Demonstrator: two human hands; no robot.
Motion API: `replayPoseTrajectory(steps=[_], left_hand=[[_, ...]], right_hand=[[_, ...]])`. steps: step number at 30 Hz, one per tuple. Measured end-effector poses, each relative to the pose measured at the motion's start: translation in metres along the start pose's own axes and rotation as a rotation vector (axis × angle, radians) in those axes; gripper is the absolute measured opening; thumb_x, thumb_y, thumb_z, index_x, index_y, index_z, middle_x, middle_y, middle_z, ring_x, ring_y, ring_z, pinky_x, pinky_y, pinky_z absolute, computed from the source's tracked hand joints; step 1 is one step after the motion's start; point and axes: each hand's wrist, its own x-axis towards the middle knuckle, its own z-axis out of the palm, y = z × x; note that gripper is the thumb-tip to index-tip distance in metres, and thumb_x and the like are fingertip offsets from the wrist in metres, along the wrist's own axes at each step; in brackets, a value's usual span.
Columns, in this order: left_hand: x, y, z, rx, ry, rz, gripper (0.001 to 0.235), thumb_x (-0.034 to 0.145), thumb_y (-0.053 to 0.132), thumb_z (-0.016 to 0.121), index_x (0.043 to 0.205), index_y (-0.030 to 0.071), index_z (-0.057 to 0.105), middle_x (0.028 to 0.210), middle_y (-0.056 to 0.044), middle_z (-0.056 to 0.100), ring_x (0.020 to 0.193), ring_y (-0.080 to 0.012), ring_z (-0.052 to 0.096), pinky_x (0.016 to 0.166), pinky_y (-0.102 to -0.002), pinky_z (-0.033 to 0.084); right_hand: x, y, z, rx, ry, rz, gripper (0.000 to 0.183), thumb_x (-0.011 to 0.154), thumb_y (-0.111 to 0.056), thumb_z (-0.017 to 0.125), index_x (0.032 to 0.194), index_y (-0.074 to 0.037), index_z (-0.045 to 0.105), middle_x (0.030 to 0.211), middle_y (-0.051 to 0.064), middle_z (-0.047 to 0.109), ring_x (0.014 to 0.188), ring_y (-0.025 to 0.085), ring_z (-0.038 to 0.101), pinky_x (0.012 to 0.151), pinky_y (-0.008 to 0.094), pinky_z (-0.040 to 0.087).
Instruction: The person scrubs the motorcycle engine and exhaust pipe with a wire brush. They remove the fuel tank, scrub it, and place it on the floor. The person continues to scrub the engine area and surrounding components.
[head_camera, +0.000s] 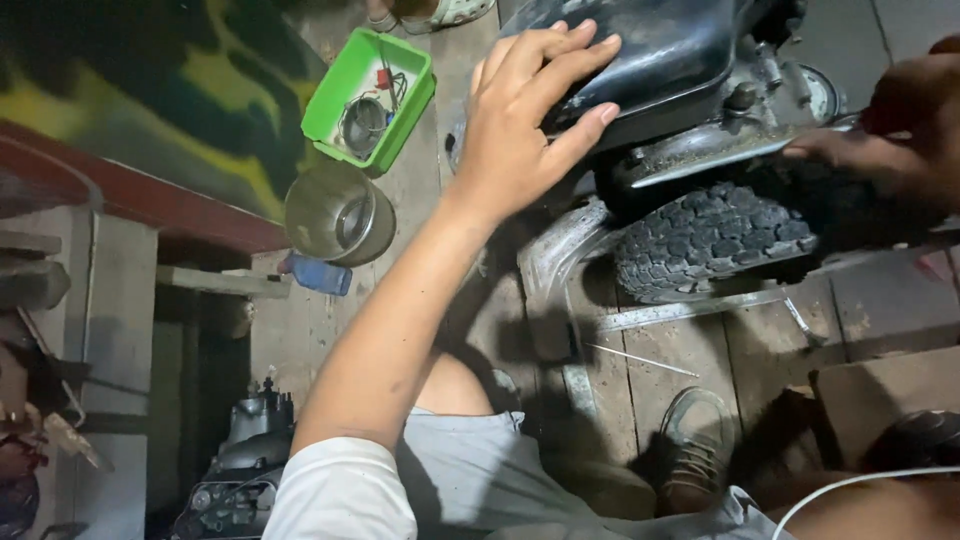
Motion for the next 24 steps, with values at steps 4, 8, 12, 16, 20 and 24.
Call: replayPoseTrajectory(steps=[4, 8, 12, 16, 20, 24], left_hand=[[0.001, 0.002, -0.002, 0.009, -0.015, -0.005, 0.038, 0.104, 0.043, 0.069, 0.138, 0.028, 0.062, 0.138, 0.003, 0.063, 0.136, -0.0227, 0.059, 0.113, -0.042, 0.044], [-0.001, -0.004, -0.001, -0.001, -0.003, 0.013, 0.038, 0.105, 0.043, 0.070, 0.140, 0.028, 0.061, 0.140, 0.002, 0.064, 0.137, -0.0230, 0.060, 0.115, -0.043, 0.045], [-0.002, -0.007, -0.006, -0.007, -0.002, 0.015, 0.038, 0.104, 0.039, 0.074, 0.138, 0.029, 0.062, 0.140, 0.003, 0.064, 0.134, -0.0223, 0.060, 0.113, -0.043, 0.045], [0.001, -0.008, 0.002, 0.003, -0.026, 0.035, 0.038, 0.105, 0.040, 0.074, 0.139, 0.030, 0.060, 0.141, 0.003, 0.062, 0.130, -0.0237, 0.061, 0.110, -0.044, 0.047], [0.003, -0.008, -0.002, -0.018, -0.015, 0.052, 0.037, 0.104, 0.040, 0.072, 0.137, 0.028, 0.062, 0.137, 0.003, 0.061, 0.128, -0.0250, 0.059, 0.107, -0.044, 0.046], [0.005, -0.005, -0.006, -0.032, 0.002, 0.061, 0.034, 0.100, 0.037, 0.073, 0.131, 0.026, 0.063, 0.127, 0.002, 0.063, 0.122, -0.0250, 0.058, 0.101, -0.043, 0.044]], right_hand=[[-0.007, -0.081, -0.022, -0.983, 0.005, -0.216, 0.078, 0.107, -0.091, 0.017, 0.080, -0.039, 0.069, 0.076, -0.022, 0.068, 0.081, -0.004, 0.067, 0.101, 0.021, 0.048], [-0.047, -0.153, -0.035, -1.084, 0.155, -0.271, 0.065, 0.114, -0.089, 0.021, 0.097, -0.045, 0.066, 0.082, -0.016, 0.067, 0.081, 0.005, 0.070, 0.074, 0.023, 0.049], [-0.063, -0.238, -0.036, -0.861, -0.360, -0.031, 0.010, 0.112, -0.028, 0.043, 0.109, -0.022, 0.051, 0.100, 0.002, 0.061, 0.093, 0.017, 0.062, 0.078, 0.029, 0.054], [-0.113, -0.190, 0.064, -0.467, -0.733, -0.024, 0.022, 0.098, -0.002, 0.042, 0.114, -0.014, 0.053, 0.095, 0.006, 0.063, 0.067, 0.021, 0.062, 0.053, 0.036, 0.056], [-0.140, -0.165, 0.126, 0.139, -0.565, 0.142, 0.021, 0.089, 0.002, 0.048, 0.108, -0.006, 0.048, 0.080, 0.013, 0.066, 0.051, 0.034, 0.067, 0.041, 0.042, 0.053], [-0.143, -0.166, 0.161, -0.220, -0.245, 0.059, 0.039, 0.091, -0.013, 0.049, 0.129, -0.006, 0.048, 0.076, 0.012, 0.065, 0.044, 0.027, 0.060, 0.037, 0.042, 0.046]])
